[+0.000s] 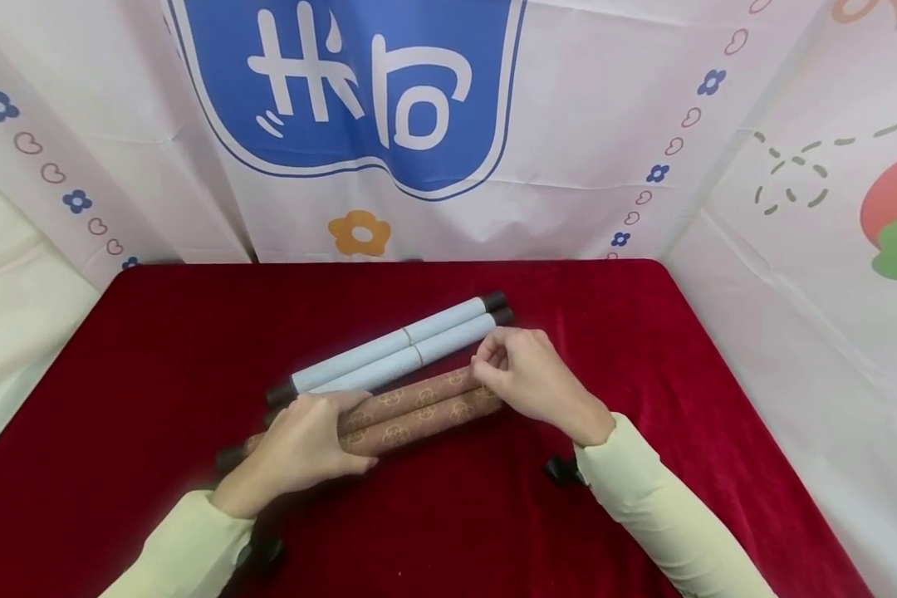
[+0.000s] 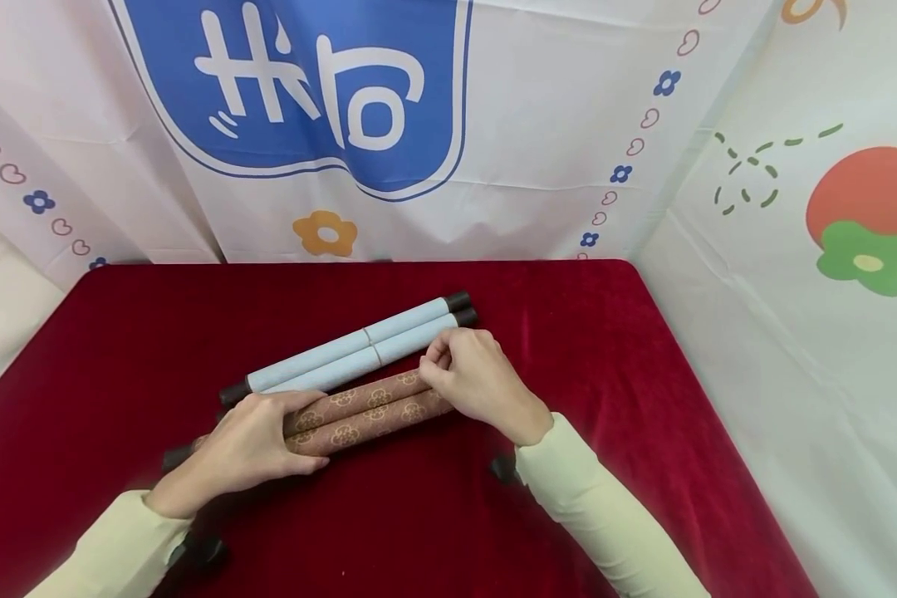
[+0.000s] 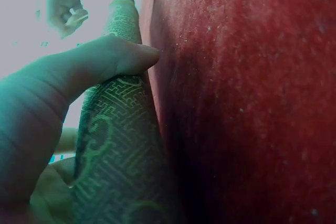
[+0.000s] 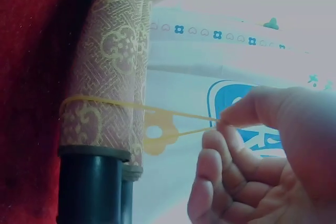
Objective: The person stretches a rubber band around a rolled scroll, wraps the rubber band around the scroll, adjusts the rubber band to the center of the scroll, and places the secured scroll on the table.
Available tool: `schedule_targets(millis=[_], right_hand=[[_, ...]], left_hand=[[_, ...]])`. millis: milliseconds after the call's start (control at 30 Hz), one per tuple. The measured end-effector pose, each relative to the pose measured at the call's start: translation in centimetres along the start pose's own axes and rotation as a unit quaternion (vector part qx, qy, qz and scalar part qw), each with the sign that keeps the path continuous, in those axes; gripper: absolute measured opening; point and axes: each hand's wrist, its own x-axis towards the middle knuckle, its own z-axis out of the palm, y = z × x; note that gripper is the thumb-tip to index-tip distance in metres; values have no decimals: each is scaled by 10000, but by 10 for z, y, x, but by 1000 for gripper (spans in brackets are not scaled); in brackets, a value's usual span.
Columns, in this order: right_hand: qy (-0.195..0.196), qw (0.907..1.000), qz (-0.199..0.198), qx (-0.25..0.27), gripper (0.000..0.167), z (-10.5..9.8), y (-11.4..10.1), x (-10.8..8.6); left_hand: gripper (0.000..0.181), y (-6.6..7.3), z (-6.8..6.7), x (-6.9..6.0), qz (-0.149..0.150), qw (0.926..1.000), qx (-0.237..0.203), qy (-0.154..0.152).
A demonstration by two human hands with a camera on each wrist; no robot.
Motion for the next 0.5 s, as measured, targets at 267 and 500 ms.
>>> schedule_targets(millis=[267, 500], right_hand=[[544, 9952, -698, 421, 5, -3, -10, -2], [854, 9907, -884, 589, 4, -8, -21, -2]], left_hand=[[60, 9, 3, 10, 228, 9987, 399, -214], [105, 51, 18, 46, 534, 9921, 847, -752]])
